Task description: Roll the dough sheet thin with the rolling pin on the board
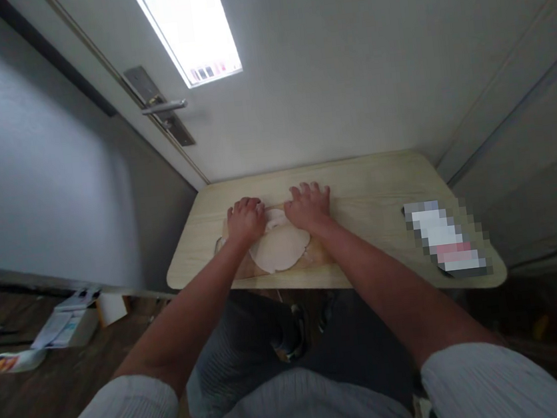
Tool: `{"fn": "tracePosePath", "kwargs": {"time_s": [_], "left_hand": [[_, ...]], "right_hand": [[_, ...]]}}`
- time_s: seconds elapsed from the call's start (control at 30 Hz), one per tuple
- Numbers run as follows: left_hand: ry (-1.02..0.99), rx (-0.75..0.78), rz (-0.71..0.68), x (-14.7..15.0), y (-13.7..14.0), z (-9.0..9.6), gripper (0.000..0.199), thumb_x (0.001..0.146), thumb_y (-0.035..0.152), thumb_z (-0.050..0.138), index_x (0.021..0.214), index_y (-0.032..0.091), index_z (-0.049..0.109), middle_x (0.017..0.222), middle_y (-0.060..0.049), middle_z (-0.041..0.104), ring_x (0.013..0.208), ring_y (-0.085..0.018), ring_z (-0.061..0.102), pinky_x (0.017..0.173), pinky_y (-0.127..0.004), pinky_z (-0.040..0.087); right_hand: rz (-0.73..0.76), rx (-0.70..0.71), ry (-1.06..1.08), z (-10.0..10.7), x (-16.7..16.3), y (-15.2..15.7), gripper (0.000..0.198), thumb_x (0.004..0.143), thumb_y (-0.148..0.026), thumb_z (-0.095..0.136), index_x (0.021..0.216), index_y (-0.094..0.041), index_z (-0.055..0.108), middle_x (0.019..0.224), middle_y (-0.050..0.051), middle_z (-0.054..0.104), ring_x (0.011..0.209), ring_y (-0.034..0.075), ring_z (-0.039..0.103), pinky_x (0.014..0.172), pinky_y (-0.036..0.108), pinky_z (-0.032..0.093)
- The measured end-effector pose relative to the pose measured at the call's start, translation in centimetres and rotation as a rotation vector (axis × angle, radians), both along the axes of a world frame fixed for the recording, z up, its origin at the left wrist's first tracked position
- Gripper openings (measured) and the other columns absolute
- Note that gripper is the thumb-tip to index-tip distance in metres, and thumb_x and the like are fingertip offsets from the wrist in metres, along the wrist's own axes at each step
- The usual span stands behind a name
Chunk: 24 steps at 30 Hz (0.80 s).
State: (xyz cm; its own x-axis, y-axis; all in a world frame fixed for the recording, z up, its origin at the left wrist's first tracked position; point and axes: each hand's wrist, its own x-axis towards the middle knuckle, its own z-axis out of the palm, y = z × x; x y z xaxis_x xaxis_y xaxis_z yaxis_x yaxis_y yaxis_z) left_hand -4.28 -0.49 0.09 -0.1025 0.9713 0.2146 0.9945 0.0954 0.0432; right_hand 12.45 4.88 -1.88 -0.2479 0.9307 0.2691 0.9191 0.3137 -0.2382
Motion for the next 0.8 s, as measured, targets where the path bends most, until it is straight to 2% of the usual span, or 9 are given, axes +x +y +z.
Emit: {"fn": "tracePosePath", "kwargs": {"time_s": [0.27, 0.43, 0.57, 0.7, 0.8], "left_hand": [[0.003, 0.028, 0.057, 2.0, -4.2, -0.3, 0.042, 0.104, 0.042, 0.028, 0.128, 0.022, 0.056, 0.134, -0.011, 0.059, 0.125, -0.027, 0.051, 0.108, -0.050, 0.034], [0.009, 0.042, 0.079, 2.9, -6.4, -0.3, 0.044, 0.103, 0.043, 0.028, 0.131, 0.022, 0.055, 0.139, -0.011, 0.058, 0.130, -0.028, 0.048, 0.113, -0.054, 0.029], [-0.012, 0.073, 0.035, 2.2, -6.5, -0.3, 0.043, 0.103, 0.042, 0.030, 0.130, 0.022, 0.056, 0.138, -0.010, 0.059, 0.129, -0.027, 0.049, 0.115, -0.054, 0.027], [-0.050, 0.059, -0.051, 0.6, -5.4, -0.4, 0.041, 0.102, 0.040, 0.033, 0.131, 0.022, 0.056, 0.138, -0.010, 0.059, 0.129, -0.027, 0.049, 0.117, -0.051, 0.027], [-0.085, 0.045, -0.127, -0.5, -4.3, -0.6, 0.039, 0.101, 0.039, 0.036, 0.131, 0.023, 0.056, 0.138, -0.009, 0.059, 0.131, -0.027, 0.048, 0.118, -0.050, 0.027]], "right_hand": [[0.035, 0.026, 0.018, -0.2, 2.0, -3.4, 0.048, 0.096, -0.041, 0.040, 0.137, -0.020, 0.055, 0.144, 0.015, 0.052, 0.132, 0.038, 0.039, 0.105, 0.063, 0.023], [0.101, 0.034, 0.021, 0.0, 3.2, -5.2, 0.044, 0.099, -0.042, 0.037, 0.130, -0.020, 0.058, 0.139, 0.016, 0.056, 0.126, 0.037, 0.044, 0.100, 0.055, 0.032], [0.092, 0.057, 0.017, 0.1, 3.0, -5.6, 0.041, 0.099, -0.039, 0.038, 0.128, -0.018, 0.059, 0.136, 0.016, 0.058, 0.123, 0.033, 0.047, 0.099, 0.048, 0.033], [0.041, 0.029, 0.021, 0.0, 2.3, -4.8, 0.042, 0.097, -0.040, 0.044, 0.128, -0.016, 0.058, 0.134, 0.016, 0.060, 0.122, 0.030, 0.049, 0.099, 0.043, 0.034], [-0.027, 0.019, 0.001, 0.0, 2.0, -4.0, 0.046, 0.096, -0.045, 0.048, 0.130, -0.016, 0.056, 0.135, 0.016, 0.060, 0.124, 0.031, 0.049, 0.103, 0.046, 0.032]]}}
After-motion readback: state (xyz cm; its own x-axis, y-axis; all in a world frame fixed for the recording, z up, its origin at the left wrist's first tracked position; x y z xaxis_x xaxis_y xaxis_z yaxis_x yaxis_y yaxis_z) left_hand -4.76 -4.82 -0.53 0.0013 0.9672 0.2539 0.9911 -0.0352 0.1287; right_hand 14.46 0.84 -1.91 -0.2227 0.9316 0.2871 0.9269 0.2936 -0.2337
